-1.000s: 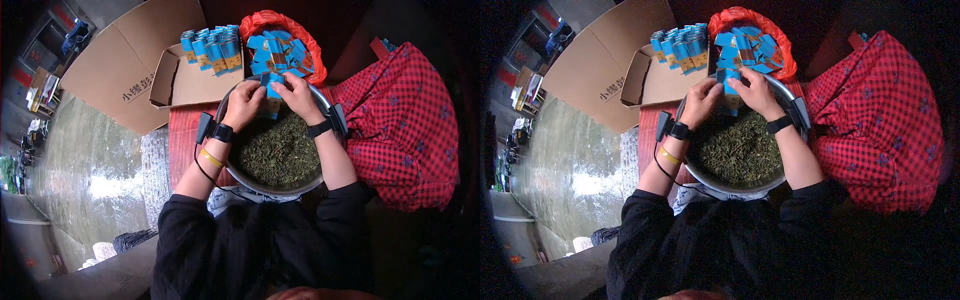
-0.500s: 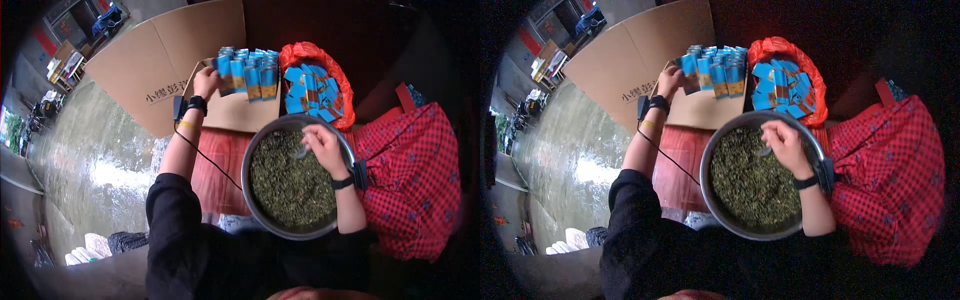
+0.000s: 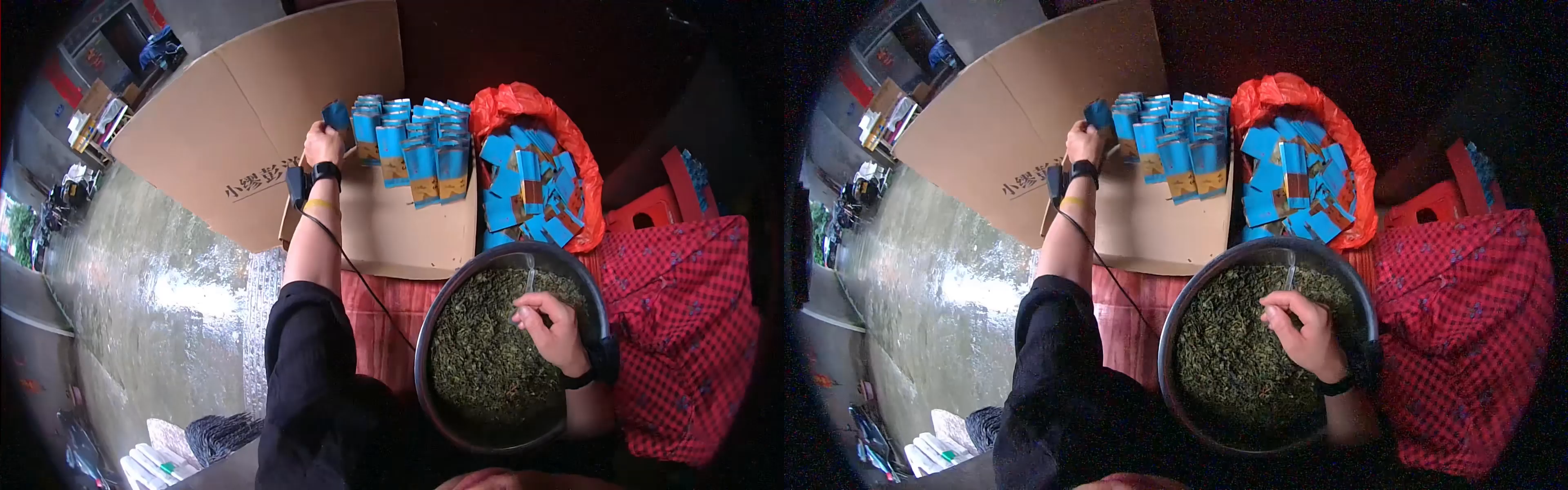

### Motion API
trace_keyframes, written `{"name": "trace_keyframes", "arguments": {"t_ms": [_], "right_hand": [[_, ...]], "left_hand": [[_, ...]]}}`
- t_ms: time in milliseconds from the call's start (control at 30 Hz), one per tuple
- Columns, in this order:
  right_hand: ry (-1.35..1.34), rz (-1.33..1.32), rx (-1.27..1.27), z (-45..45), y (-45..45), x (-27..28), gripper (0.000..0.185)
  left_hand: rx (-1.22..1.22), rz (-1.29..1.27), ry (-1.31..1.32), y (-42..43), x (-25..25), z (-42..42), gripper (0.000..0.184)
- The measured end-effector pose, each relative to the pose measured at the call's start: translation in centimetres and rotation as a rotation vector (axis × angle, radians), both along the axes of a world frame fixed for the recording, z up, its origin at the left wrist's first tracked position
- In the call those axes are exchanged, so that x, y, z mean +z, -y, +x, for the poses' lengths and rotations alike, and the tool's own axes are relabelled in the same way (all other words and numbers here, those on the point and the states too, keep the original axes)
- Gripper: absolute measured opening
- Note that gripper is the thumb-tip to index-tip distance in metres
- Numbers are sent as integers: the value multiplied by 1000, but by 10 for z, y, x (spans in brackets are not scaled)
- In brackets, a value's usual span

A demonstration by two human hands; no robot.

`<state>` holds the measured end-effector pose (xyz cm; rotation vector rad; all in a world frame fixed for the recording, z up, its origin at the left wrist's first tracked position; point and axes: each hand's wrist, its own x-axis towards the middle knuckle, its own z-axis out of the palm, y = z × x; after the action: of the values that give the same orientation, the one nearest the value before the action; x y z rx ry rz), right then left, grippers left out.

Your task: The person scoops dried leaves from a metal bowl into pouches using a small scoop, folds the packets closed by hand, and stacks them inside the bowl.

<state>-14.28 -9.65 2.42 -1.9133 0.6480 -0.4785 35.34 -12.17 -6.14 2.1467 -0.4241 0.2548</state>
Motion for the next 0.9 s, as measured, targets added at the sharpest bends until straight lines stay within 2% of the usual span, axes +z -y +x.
{"name": "trace_keyframes", "arguments": {"t_ms": [233,333,500,567,600,633,700,767,900], "right_hand": [[-17,-61,0,2,-5,5,12],[-17,-75,4,3,-3,6,12],[-63,-116,19,6,4,4,12],[-16,-183,34,4,8,-4,12],[-38,-110,27,3,8,-6,12],[7,-202,51,2,10,-8,12],[36,-177,62,2,8,-4,14],[70,-38,74,0,12,-6,13],[60,-65,114,-10,32,-14,14]], "left_hand": [[-3,-94,-25,11,-13,0,34],[-55,-63,-94,9,-10,-11,35],[-94,69,15,6,-21,8,39],[-137,-155,71,2,-11,-6,40],[-182,-217,108,4,-2,-17,40],[-222,-276,143,5,6,-27,41],[-531,-339,158,11,14,-43,37],[-764,-321,-110,0,52,-112,29],[-1188,-108,-308,-8,77,-205,30]]}}
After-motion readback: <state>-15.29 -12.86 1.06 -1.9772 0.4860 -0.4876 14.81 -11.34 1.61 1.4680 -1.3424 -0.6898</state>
